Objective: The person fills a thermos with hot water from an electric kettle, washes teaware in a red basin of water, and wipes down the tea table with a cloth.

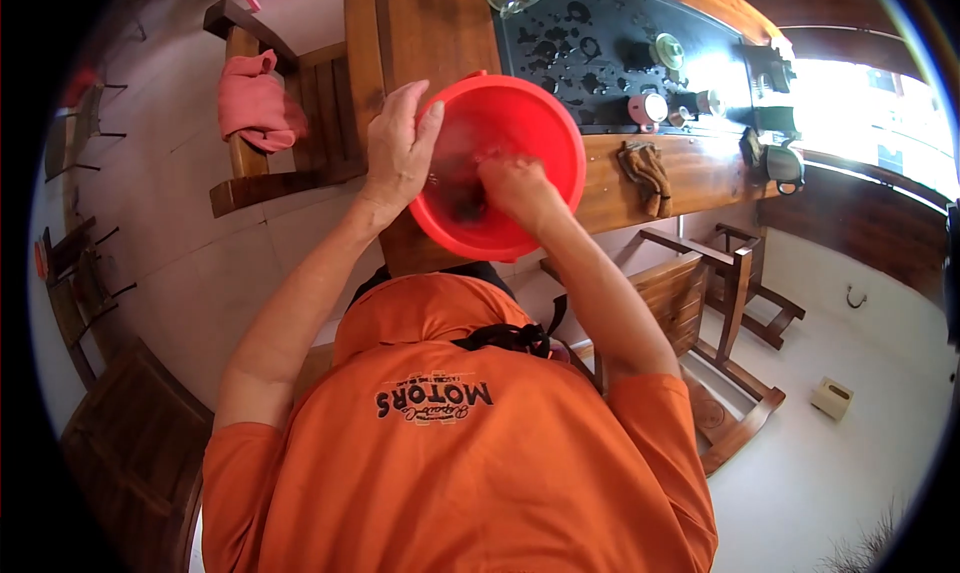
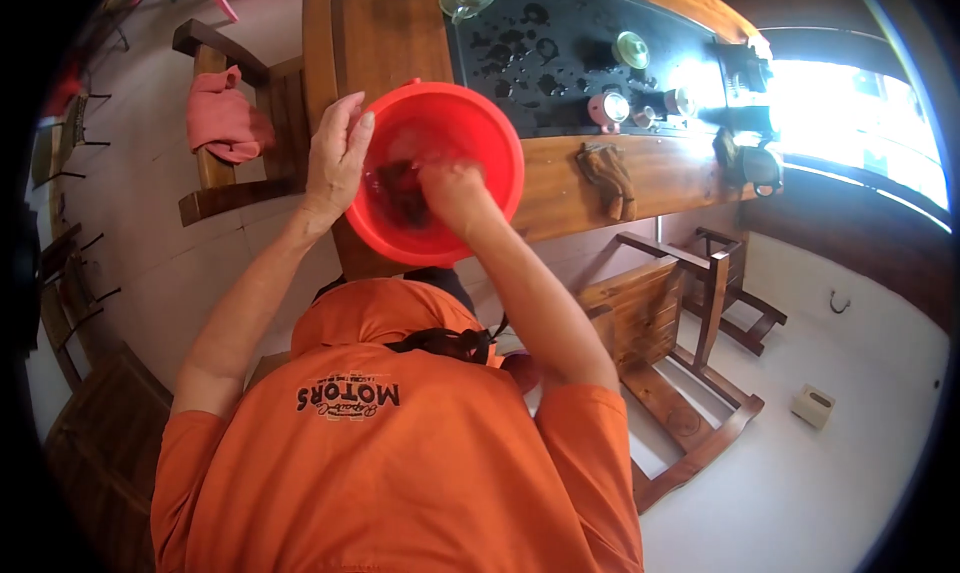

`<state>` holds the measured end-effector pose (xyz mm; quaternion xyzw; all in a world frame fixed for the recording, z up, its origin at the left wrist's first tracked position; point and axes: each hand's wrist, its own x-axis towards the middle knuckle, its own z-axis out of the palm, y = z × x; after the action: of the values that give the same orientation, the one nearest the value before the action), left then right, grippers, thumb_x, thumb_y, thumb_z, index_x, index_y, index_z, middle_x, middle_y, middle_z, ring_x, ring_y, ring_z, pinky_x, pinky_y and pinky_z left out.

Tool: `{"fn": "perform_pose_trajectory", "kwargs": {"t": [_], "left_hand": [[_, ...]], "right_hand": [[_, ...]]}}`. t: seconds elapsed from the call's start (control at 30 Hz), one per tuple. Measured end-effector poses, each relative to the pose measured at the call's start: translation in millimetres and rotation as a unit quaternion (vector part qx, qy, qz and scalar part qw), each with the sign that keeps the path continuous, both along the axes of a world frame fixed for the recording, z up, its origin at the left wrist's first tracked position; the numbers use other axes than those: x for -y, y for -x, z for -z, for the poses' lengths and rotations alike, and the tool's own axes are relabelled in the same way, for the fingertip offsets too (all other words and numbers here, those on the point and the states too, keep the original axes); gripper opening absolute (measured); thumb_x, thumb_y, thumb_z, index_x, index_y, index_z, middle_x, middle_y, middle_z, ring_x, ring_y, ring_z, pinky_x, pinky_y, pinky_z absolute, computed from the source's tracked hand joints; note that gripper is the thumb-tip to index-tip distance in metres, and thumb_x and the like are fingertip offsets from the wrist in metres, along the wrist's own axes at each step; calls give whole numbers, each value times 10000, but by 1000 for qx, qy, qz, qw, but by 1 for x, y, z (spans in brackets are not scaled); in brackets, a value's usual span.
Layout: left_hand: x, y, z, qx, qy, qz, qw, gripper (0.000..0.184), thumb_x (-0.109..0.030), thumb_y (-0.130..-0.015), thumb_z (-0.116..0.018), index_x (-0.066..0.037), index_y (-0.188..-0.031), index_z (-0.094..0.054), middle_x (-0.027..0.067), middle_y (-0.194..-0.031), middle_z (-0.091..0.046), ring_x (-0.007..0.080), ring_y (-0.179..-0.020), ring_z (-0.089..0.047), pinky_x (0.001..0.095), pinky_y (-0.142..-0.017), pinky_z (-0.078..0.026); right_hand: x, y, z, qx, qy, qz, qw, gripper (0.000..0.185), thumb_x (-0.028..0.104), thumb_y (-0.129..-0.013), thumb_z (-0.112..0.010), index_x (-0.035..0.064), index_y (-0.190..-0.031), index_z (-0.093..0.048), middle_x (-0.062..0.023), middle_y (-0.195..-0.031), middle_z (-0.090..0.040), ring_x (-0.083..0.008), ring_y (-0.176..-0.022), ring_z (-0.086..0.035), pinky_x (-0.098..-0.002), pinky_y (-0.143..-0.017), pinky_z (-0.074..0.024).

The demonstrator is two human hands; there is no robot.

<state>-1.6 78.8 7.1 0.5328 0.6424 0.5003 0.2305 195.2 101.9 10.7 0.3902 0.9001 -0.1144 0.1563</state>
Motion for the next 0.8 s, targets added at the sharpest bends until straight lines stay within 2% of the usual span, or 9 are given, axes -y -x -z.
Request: {"fn": "perform_pose_trajectory", "kwargs": {"t": [0.03, 0.13, 0.3, 0.4, 0.47, 0.53, 0.6, 0.73, 0.8], "left_hand": [[0, 0, 1, -7, -16, -4, 1000, 393, -276, -988, -584, 35, -1228, -578, 229, -1201, -632, 388, -1104, -619, 429, -937, -495], [0, 0, 3, -25, -37, -15, 999, 369, -267, -983, -588, 27, -1206, -586, 222, -1216, -625, 395, -1101, -614, 442, -925, -495], [-1, -1, 2, -24, -26, -15, 999, 368, -262, -984, -586, 26, -1214, -584, 226, -1236, -613, 396, -1119, -606, 443, -950, -487], [0, 0, -2, -33, -8, -16, 999, 380, -257, -985, -586, 36, -1226, -579, 237, -1258, -601, 398, -1148, -595, 435, -976, -478], [1, 0, 1, -39, -8, -18, 999, 390, -233, -979, -595, 49, -1249, -568, 242, -1273, -592, 381, -1163, -597, 414, -991, -471], [3, -2, -4, -1, 18, -22, 1000, 406, -216, -982, -605, 52, -1283, -551, 210, -1307, -575, 300, -1162, -595, 370, -1001, -461], [4, -1, 1, 0, 47, -22, 999, 415, -223, -997, -594, 32, -1318, -537, 156, -1347, -539, 251, -1190, -555, 349, -1029, -436], [7, -1, -2, -6, 112, -43, 993, 453, -260, -1018, -579, 14, -1371, -503, 120, -1356, -529, 225, -1211, -529, 336, -1044, -417], [7, -4, -9, -1, 145, -56, 988, 483, -290, -1025, -569, 10, -1392, -480, 131, -1327, -536, 209, -1218, -517, 332, -1050, -407]], "right_hand": [[1, 7, -19, 73, 9, 15, 997, 196, 173, -915, -552, 68, -1062, -629, -143, -1070, -677, -347, -974, -671, -478, -829, -516], [4, 4, -44, -35, -11, 12, 999, 211, 170, -896, -565, 61, -1054, -652, -163, -1149, -652, -310, -970, -672, -457, -794, -532], [10, 6, -66, 9, 3, -16, 1000, 388, 241, -888, -667, 104, -1248, -617, -232, -1431, -482, -360, -1164, -593, -480, -933, -477], [6, 0, -96, -148, 28, -7, 989, 388, 223, -886, -672, 97, -1250, -621, -213, -1424, -502, -348, -1157, -603, -471, -930, -493], [-1, -19, -116, -361, 7, 21, 932, 358, 155, -844, -700, 58, -1180, -627, -197, -1342, -552, -371, -1039, -643, -458, -885, -523], [-11, -49, -139, -383, 36, 91, 919, 342, 81, -892, -671, 50, -1231, -641, -178, -1380, -548, -362, -1164, -614, -406, -913, -536], [-28, -95, -126, -416, 73, 162, 892, 355, 97, -895, -685, 34, -1242, -636, -176, -1375, -553, -357, -1184, -603, -365, -934, -521], [-68, -217, -38, -299, -94, 135, 940, 374, 207, -884, -698, 53, -1222, -654, -203, -1348, -565, -389, -1128, -604, -452, -940, -510], [-82, -278, -5, -232, -86, 164, 955, 527, 294, -853, -735, 89, -1318, -594, -212, -1440, -476, -410, -1259, -501, -480, -1013, -435]]}}
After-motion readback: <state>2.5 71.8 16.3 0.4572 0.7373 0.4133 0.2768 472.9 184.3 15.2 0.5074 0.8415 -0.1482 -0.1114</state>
